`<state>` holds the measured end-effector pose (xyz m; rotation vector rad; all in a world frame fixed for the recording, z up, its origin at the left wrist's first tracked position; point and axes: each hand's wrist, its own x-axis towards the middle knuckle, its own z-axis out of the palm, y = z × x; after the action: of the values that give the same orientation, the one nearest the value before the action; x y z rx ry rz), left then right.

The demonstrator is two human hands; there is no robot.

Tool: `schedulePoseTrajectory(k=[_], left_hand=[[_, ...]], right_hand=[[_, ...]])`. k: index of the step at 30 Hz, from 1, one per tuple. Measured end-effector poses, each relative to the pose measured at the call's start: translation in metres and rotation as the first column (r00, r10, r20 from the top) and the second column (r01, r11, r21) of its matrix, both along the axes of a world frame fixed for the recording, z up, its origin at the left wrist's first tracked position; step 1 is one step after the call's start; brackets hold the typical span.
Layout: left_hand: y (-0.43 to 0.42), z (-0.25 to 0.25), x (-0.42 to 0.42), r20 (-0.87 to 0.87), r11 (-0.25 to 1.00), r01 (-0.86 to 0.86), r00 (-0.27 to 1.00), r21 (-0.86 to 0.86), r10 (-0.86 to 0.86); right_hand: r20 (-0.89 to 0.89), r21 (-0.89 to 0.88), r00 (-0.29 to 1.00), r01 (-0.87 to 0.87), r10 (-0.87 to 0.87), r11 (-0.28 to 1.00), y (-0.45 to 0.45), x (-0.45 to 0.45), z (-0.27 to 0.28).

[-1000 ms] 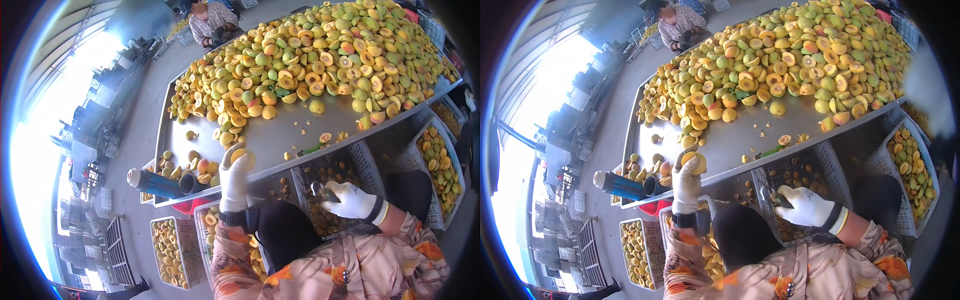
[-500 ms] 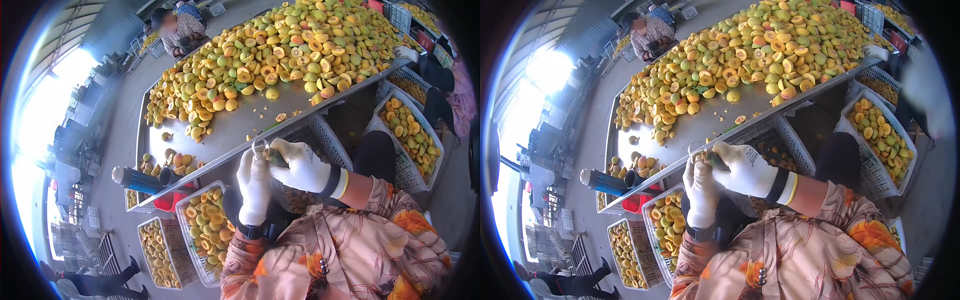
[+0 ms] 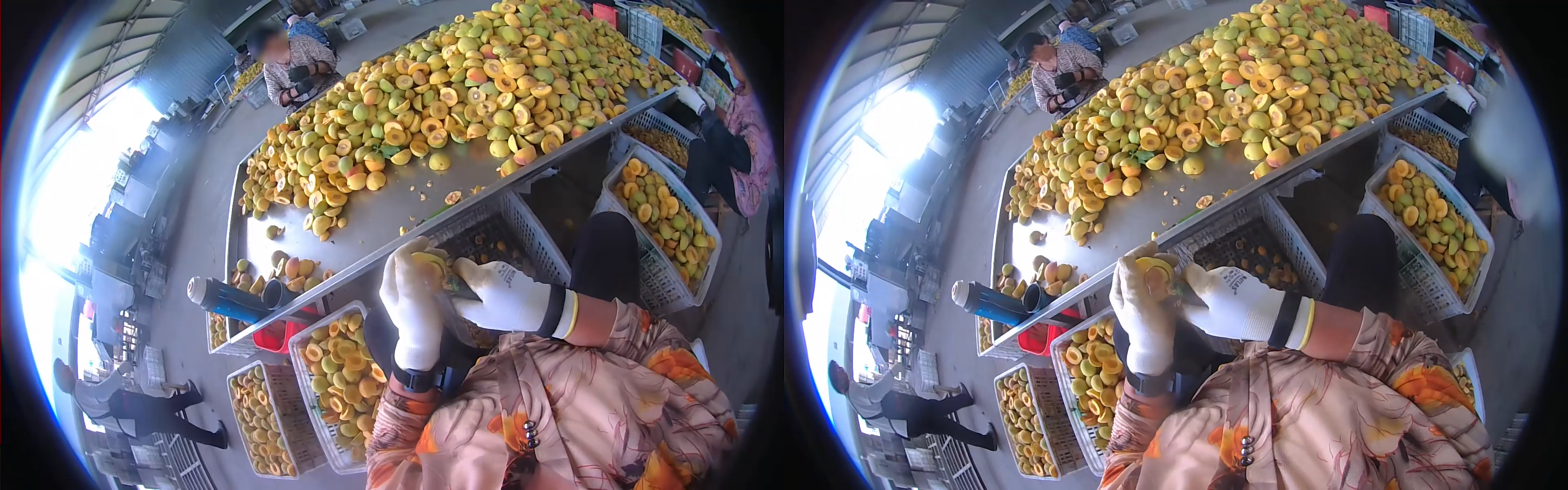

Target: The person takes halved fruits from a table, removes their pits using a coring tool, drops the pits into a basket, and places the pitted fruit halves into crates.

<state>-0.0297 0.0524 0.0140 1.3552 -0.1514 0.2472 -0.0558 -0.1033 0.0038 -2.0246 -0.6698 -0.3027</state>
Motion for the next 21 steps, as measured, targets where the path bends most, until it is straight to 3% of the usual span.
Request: schedulePoseTrajectory(k=[1,4,8,15,18,21], left_hand=[[-0.001,-0.001,-0.002,-0.012,0.999,-0.006,1.0,-0.038,0.006],[-0.003,-0.002,-0.008,-0.003,0.994,-0.05,0.999,-0.1,0.05],[-0.007,0.012,-0.018,0.02,0.992,-0.112,0.993,-0.058,0.114],[-0.01,0.02,-0.013,0.053,0.991,-0.133,0.99,0.022,0.132],[-0.007,0.024,-0.011,-0.01,0.999,-0.048,0.999,0.019,0.048],[0.0,0.019,0.0,0.047,0.995,0.066,0.996,0.079,-0.07]], right_hand=[[-0.047,-0.056,0.999,0.015,-0.018,0.998,0.002,-0.001,0.002],[0.099,0.071,0.995,0.014,-0.021,0.997,0.011,-0.002,-0.014],[-0.037,0.114,0.997,-0.064,0.069,0.991,0.016,-0.003,-0.029],[-0.232,0.141,0.947,-0.193,0.221,0.971,0.004,-0.001,0.015],[-0.268,0.135,0.925,-0.241,0.27,0.961,-0.002,0.004,0.015],[-0.207,0.188,0.916,-0.308,0.344,0.933,-0.002,0.012,0.003]])
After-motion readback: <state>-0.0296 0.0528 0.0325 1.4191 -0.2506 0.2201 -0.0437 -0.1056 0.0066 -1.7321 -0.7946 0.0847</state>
